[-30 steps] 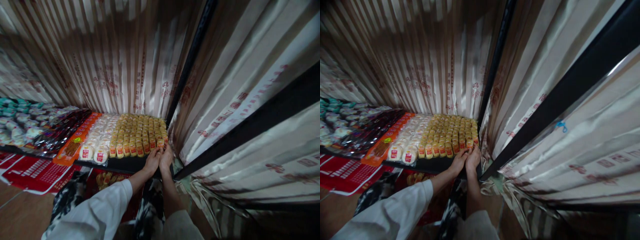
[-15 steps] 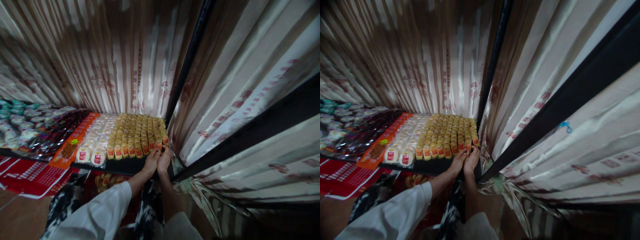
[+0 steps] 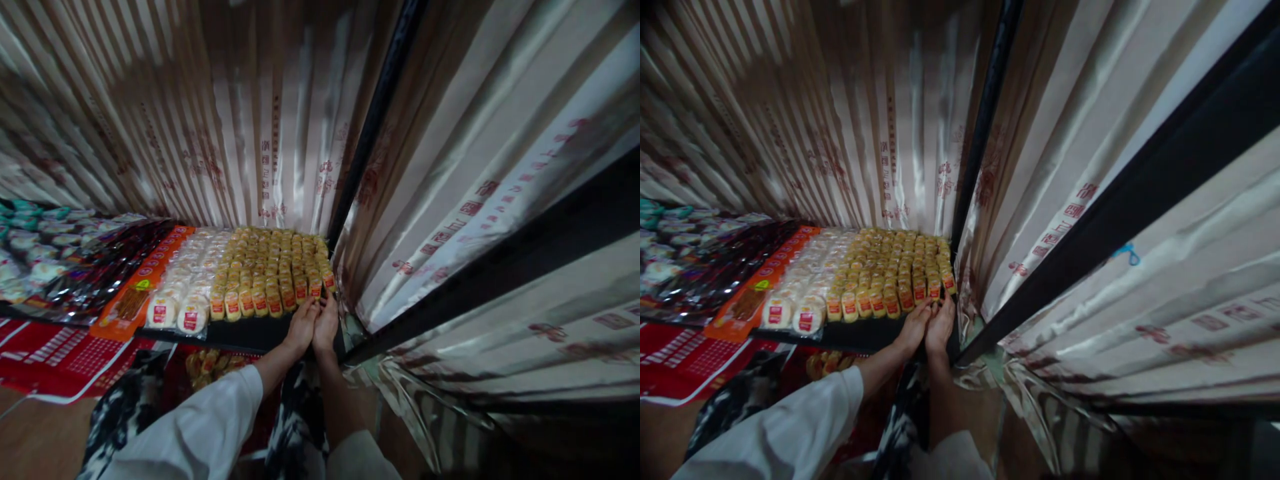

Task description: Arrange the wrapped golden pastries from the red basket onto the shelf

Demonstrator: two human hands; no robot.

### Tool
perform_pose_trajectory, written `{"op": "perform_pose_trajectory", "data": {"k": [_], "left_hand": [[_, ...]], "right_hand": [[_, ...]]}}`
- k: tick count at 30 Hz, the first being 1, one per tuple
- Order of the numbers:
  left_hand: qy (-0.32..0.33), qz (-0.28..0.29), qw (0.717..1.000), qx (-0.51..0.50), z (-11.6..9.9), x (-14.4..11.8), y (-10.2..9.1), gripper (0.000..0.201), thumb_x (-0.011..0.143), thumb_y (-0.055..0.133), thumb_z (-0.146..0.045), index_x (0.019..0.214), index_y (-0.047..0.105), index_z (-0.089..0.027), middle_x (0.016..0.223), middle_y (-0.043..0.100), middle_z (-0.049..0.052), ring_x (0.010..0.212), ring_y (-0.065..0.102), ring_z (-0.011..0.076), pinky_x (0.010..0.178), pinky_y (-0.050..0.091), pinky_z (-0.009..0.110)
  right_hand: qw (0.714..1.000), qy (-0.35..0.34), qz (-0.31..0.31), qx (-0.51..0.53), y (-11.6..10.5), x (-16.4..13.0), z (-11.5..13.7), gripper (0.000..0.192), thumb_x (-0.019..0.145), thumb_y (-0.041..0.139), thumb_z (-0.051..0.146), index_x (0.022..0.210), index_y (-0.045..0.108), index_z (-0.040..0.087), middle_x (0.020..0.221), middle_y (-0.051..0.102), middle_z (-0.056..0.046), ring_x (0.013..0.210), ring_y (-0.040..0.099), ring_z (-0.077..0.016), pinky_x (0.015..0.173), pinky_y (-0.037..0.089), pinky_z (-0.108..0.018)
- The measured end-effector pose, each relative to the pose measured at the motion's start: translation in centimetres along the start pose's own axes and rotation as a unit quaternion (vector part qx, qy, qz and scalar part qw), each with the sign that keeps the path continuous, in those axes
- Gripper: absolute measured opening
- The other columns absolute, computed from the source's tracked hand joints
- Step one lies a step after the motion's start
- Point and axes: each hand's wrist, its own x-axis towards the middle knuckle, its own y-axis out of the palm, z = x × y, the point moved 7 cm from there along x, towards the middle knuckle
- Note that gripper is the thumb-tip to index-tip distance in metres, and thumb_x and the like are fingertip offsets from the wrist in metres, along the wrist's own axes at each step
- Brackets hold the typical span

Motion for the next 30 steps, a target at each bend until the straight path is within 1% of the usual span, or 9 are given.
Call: {"op": "perform_pose_trajectory", "data": {"k": [3, 5, 10, 12, 15, 18, 23, 27, 30], "left_hand": [[0.001, -0.006, 1.0, -0.003, 0.4, 0.1, 0.0, 0.036, 0.084, 0.049, -0.022, 0.117, 0.059, -0.013, 0.133, 0.051, 0.01, 0.125, 0.045, 0.0195, 0.11, 0.029, 0.033], [0.001, -0.008, 1.0, -0.003, 0.4, 0.1, -0.1, 0.036, 0.083, 0.049, -0.023, 0.117, 0.059, -0.013, 0.132, 0.051, 0.01, 0.125, 0.045, 0.0197, 0.11, 0.028, 0.034], [-0.004, -0.005, 1.0, 0.018, -0.3, 0.0, -0.3, 0.036, 0.083, 0.047, -0.021, 0.116, 0.06, -0.013, 0.132, 0.052, 0.008, 0.125, 0.044, 0.0185, 0.111, 0.027, 0.032], [0.0, -0.006, 1.0, 0.025, -0.7, -0.1, -0.3, 0.036, 0.083, 0.046, -0.019, 0.116, 0.06, -0.013, 0.132, 0.052, 0.008, 0.126, 0.044, 0.0178, 0.111, 0.027, 0.032], [-0.005, -0.011, 1.0, 0.025, -0.9, -0.2, -0.2, 0.037, 0.084, 0.044, -0.019, 0.117, 0.059, -0.013, 0.132, 0.052, 0.008, 0.125, 0.044, 0.0172, 0.111, 0.028, 0.031], [-0.005, -0.011, 1.0, 0.028, -0.8, -0.3, -0.1, 0.038, 0.084, 0.044, -0.019, 0.118, 0.058, -0.011, 0.132, 0.051, 0.009, 0.126, 0.043, 0.018, 0.111, 0.027, 0.033], [-0.002, -0.007, 1.0, 0.03, -0.5, -0.1, -0.1, 0.038, 0.083, 0.045, -0.019, 0.118, 0.059, -0.014, 0.132, 0.051, 0.007, 0.127, 0.043, 0.0179, 0.111, 0.028, 0.033], [0.001, 0.004, 0.998, 0.06, -0.7, -0.1, 0.0, 0.041, 0.084, 0.043, -0.019, 0.122, 0.055, -0.01, 0.135, 0.048, 0.01, 0.128, 0.041, 0.0179, 0.112, 0.027, 0.032], [0.008, 0.004, 0.997, 0.079, -0.9, -0.2, 0.1, 0.042, 0.085, 0.042, -0.02, 0.124, 0.053, -0.008, 0.136, 0.046, 0.011, 0.128, 0.04, 0.0181, 0.112, 0.025, 0.032]], "right_hand": [[1.0, 0.0, -0.011, -0.023, -0.2, -0.1, 0.2, 0.044, 0.079, 0.035, 0.022, 0.119, 0.053, 0.014, 0.12, 0.051, -0.016, 0.113, 0.047, -0.0236, 0.096, 0.039, -0.04], [0.999, -0.008, -0.018, -0.043, -0.2, 0.0, 0.5, 0.045, 0.079, 0.034, 0.022, 0.119, 0.053, 0.012, 0.122, 0.05, -0.017, 0.118, 0.042, -0.0252, 0.099, 0.035, -0.042], [0.997, -0.037, -0.024, -0.069, -0.1, 0.6, 0.8, 0.058, 0.078, 0.03, 0.017, 0.135, 0.034, 0.013, 0.136, 0.041, -0.015, 0.128, 0.033, -0.023, 0.104, 0.029, -0.042], [0.995, -0.037, -0.021, -0.092, 0.2, 1.0, 0.6, 0.06, 0.077, 0.03, 0.015, 0.137, 0.031, 0.012, 0.138, 0.039, -0.014, 0.13, 0.03, -0.0231, 0.104, 0.028, -0.042], [0.993, -0.032, -0.019, -0.113, 0.4, 1.2, 0.1, 0.061, 0.076, 0.029, 0.012, 0.136, 0.032, 0.01, 0.134, 0.044, -0.016, 0.127, 0.035, -0.0246, 0.103, 0.029, -0.043], [0.993, -0.039, -0.02, -0.111, 0.5, 1.1, 0.1, 0.058, 0.077, 0.03, 0.014, 0.134, 0.037, 0.012, 0.127, 0.049, -0.015, 0.122, 0.039, -0.0258, 0.102, 0.031, -0.043], [0.996, -0.044, -0.013, -0.082, 0.6, 0.9, -0.2, 0.053, 0.078, 0.031, 0.018, 0.129, 0.046, 0.013, 0.124, 0.047, -0.015, 0.117, 0.041, -0.0244, 0.098, 0.036, -0.039], [0.997, -0.044, -0.002, -0.068, 0.8, 1.1, -0.5, 0.052, 0.076, 0.033, 0.016, 0.125, 0.051, 0.015, 0.12, 0.047, -0.014, 0.113, 0.043, -0.0232, 0.095, 0.039, -0.038], [0.996, -0.039, -0.004, -0.074, 0.7, 1.2, -0.5, 0.051, 0.075, 0.035, 0.015, 0.123, 0.053, 0.017, 0.118, 0.048, -0.013, 0.113, 0.042, -0.0246, 0.096, 0.036, -0.04]]}}
